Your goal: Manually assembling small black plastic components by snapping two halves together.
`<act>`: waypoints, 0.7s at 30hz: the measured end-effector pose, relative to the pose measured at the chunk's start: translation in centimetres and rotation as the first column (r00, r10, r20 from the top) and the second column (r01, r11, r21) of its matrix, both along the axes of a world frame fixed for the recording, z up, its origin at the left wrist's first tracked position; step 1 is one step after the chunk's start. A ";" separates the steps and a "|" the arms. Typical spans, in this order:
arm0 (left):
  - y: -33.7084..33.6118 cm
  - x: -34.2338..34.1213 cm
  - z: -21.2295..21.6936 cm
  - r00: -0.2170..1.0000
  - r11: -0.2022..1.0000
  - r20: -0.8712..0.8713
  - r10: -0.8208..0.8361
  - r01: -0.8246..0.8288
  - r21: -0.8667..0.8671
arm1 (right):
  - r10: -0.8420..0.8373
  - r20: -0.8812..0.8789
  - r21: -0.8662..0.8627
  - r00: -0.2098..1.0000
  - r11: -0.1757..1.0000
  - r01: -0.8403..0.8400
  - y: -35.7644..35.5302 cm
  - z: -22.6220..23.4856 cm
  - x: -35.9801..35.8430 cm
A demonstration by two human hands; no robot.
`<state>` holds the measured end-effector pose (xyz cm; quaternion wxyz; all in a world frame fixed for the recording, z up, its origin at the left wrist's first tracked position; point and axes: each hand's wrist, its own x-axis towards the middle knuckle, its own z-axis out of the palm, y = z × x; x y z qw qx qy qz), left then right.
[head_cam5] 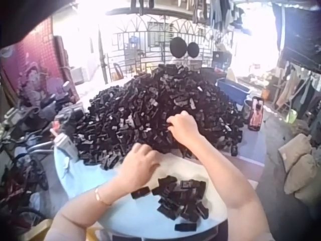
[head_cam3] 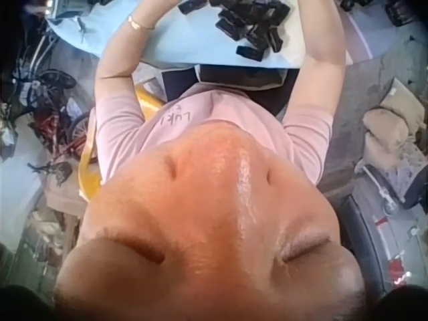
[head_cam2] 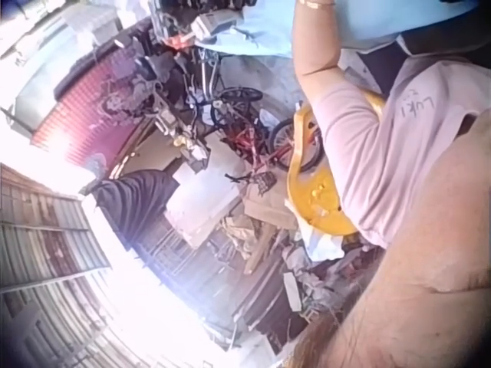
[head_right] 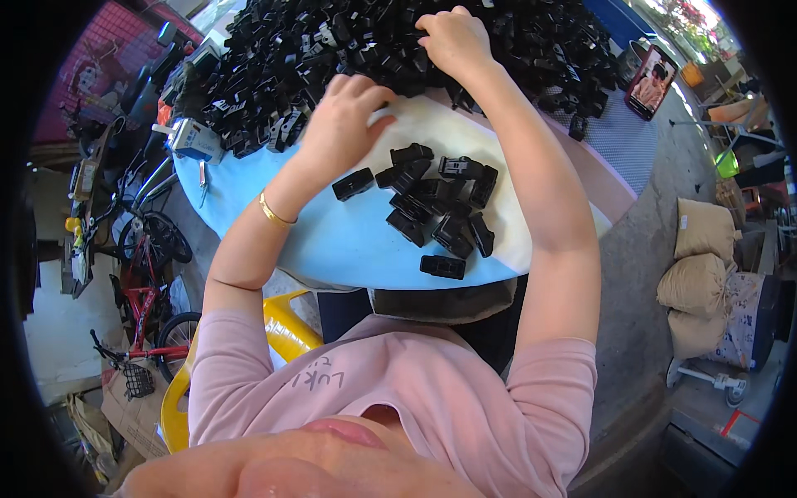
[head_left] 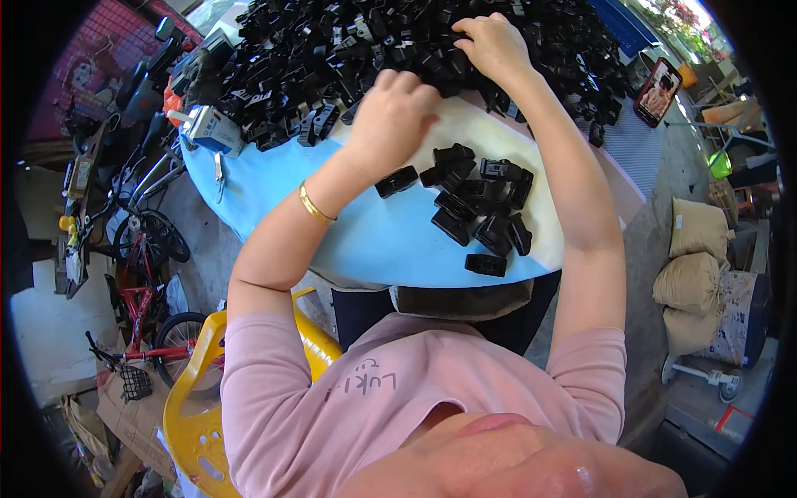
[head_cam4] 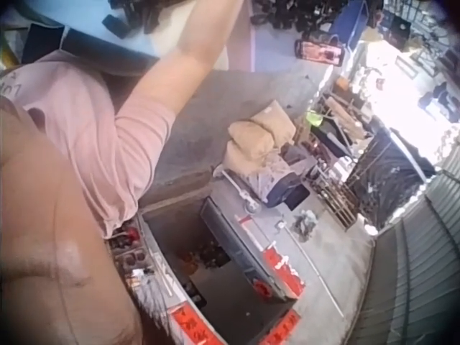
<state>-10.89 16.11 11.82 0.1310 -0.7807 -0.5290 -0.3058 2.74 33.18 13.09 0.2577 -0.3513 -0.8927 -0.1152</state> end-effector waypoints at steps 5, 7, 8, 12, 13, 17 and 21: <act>0.9 -1.6 -1.2 0.989 0.975 -0.069 0.131 -0.141 -0.173 | 0.138 -0.392 -0.094 0.910 0.977 -0.189 -3.5 0.7 1.2; 1.2 -1.7 -1.4 0.990 0.981 -0.076 0.115 -0.125 -0.148 | 0.130 -0.583 -0.366 0.802 0.839 -0.403 -4.8 0.3 2.5; 1.3 -1.8 -1.5 0.989 0.984 -0.089 0.117 -0.127 -0.127 | 0.090 -0.630 -0.502 0.772 0.712 -0.492 -5.6 0.6 2.9; 1.3 -1.7 -1.6 0.985 0.979 -0.137 0.109 -0.130 -0.156 | -0.096 -0.711 -0.659 0.697 0.438 -0.612 -7.8 0.6 4.8; 1.1 -1.5 -1.5 0.984 0.978 -0.141 0.110 -0.132 -0.158 | -0.144 -0.732 -0.663 0.666 0.377 -0.647 -8.0 0.3 5.0; 0.9 -0.7 -1.6 0.989 0.981 -0.078 0.123 -0.133 -0.141 | -0.250 -0.756 -0.654 0.605 0.245 -0.716 -7.7 -0.1 5.2; 1.0 -1.2 -1.5 0.989 0.973 -0.053 0.139 -0.146 -0.176 | -0.139 -0.726 -0.681 0.674 0.285 -0.674 -8.2 -0.3 5.3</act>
